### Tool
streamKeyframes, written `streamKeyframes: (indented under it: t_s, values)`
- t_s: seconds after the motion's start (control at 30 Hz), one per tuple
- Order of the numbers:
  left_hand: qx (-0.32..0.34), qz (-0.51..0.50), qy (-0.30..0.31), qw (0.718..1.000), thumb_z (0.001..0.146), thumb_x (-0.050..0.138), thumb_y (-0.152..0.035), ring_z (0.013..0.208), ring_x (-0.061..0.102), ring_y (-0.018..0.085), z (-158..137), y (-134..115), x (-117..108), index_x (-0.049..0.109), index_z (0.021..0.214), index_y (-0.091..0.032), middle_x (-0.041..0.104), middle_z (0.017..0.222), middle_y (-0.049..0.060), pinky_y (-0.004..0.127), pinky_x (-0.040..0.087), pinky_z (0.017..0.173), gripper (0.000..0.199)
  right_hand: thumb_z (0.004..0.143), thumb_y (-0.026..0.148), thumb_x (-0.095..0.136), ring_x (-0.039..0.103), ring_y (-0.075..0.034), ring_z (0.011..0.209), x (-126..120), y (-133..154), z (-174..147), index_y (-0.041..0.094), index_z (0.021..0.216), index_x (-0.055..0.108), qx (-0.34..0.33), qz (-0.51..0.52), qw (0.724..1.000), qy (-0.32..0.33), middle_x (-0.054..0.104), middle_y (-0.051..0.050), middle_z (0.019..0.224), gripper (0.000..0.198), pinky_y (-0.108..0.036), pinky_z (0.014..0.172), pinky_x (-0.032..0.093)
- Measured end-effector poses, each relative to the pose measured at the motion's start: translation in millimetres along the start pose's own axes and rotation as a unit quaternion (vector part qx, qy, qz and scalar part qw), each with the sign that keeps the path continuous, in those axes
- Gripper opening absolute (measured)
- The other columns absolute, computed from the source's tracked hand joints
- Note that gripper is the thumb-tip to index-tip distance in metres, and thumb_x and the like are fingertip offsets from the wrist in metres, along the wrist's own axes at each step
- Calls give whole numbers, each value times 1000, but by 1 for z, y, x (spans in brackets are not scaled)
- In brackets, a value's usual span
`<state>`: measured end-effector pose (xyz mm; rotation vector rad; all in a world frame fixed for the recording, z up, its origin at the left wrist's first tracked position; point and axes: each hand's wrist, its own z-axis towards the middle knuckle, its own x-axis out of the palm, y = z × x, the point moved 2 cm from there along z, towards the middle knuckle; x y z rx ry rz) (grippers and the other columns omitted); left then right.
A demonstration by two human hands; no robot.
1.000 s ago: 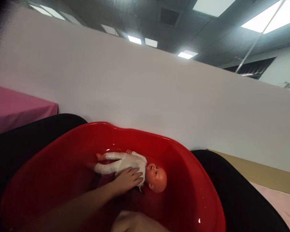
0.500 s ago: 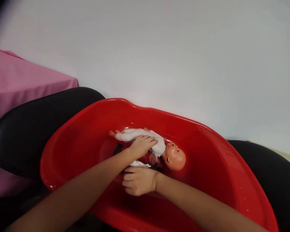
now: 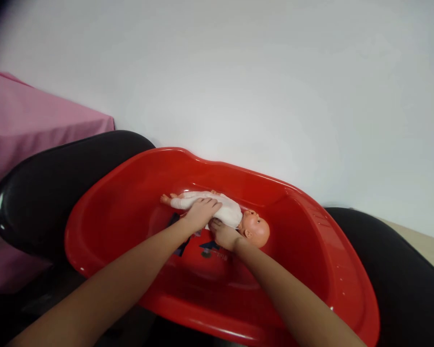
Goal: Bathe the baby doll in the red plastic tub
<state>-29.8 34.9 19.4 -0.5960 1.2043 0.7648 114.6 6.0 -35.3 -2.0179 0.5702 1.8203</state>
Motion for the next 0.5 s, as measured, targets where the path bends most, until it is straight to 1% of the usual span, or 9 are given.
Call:
streamKeyframes:
  t_s: [0.03, 0.1, 0.17, 0.23, 0.3, 0.37, 0.43, 0.47, 0.5]
  values:
    - [-1, -1, -1, 1000, 106, 47, -19, 120, 62, 31, -1, 2, 0, 57, 137, -17, 67, 132, 10, 47, 49, 96, 33, 91, 2, 56, 58, -33, 137, 2, -5, -11, 8, 123, 74, 7, -32, 999, 18, 68, -20, 139, 37, -53, 124, 41]
    - [-4, 1, -1, 1000, 105, 46, -18, 120, 62, 31, -2, 4, -1, 58, 137, -17, 67, 130, 10, 48, 49, 96, 33, 85, -4, 52, 56, -34, 140, 7, -11, -33, 4, 119, 76, 14, -130, 990, 60, 69, -22, 138, 43, -51, 124, 42]
    - [-11, 5, 0, 1000, 105, 46, -16, 119, 63, 31, -2, 4, -4, 58, 136, -17, 68, 129, 10, 48, 49, 96, 34, 86, -4, 50, 57, -36, 137, 7, -10, -50, 5, 116, 78, 16, -212, 972, 99, 69, -23, 137, 42, -52, 116, 49]
    - [-15, 6, -1, 1000, 104, 46, -15, 119, 63, 31, -2, 4, -9, 58, 136, -16, 68, 130, 11, 48, 48, 97, 34, 92, 1, 51, 64, -35, 125, 1, -1, -55, 7, 111, 79, 3, -236, 963, 131, 74, -22, 127, 35, -51, 104, 56]
    - [-19, 0, -1, 1000, 104, 46, -15, 120, 62, 31, -1, 5, -13, 59, 135, -16, 68, 132, 12, 48, 48, 98, 33, 99, 8, 51, 68, -31, 109, -8, 14, -45, 9, 103, 79, -41, -220, 964, 141, 77, -17, 111, 29, -46, 94, 58]
    - [-27, -5, 2, 1000, 104, 48, -16, 121, 62, 32, 0, 6, -16, 59, 133, -15, 67, 133, 12, 48, 47, 98, 31, 104, 13, 46, 67, -26, 105, -15, 30, -22, 12, 100, 78, -117, -200, 967, 107, 77, -12, 102, 33, -43, 96, 56]
    - [-35, -9, 5, 999, 103, 49, -17, 121, 61, 33, 1, 7, -17, 59, 132, -15, 67, 133, 13, 49, 47, 97, 30, 106, 15, 43, 64, -26, 115, -17, 41, 7, 11, 105, 77, -196, -195, 959, 56, 76, -13, 111, 34, -44, 106, 51]
    - [-37, -12, 4, 999, 104, 48, -17, 121, 61, 33, 1, 7, -17, 59, 131, -15, 67, 133, 13, 49, 47, 97, 30, 105, 14, 46, 63, -26, 119, -15, 42, 21, 10, 107, 77, -217, -192, 956, 42, 75, -14, 116, 31, -44, 109, 49]
    - [-37, -14, 2, 999, 104, 47, -16, 122, 61, 32, 1, 7, -17, 59, 131, -15, 67, 133, 13, 48, 46, 97, 29, 104, 15, 50, 62, -26, 121, -11, 40, 35, 11, 108, 76, -217, -183, 958, 36, 73, -15, 120, 27, -43, 110, 49]
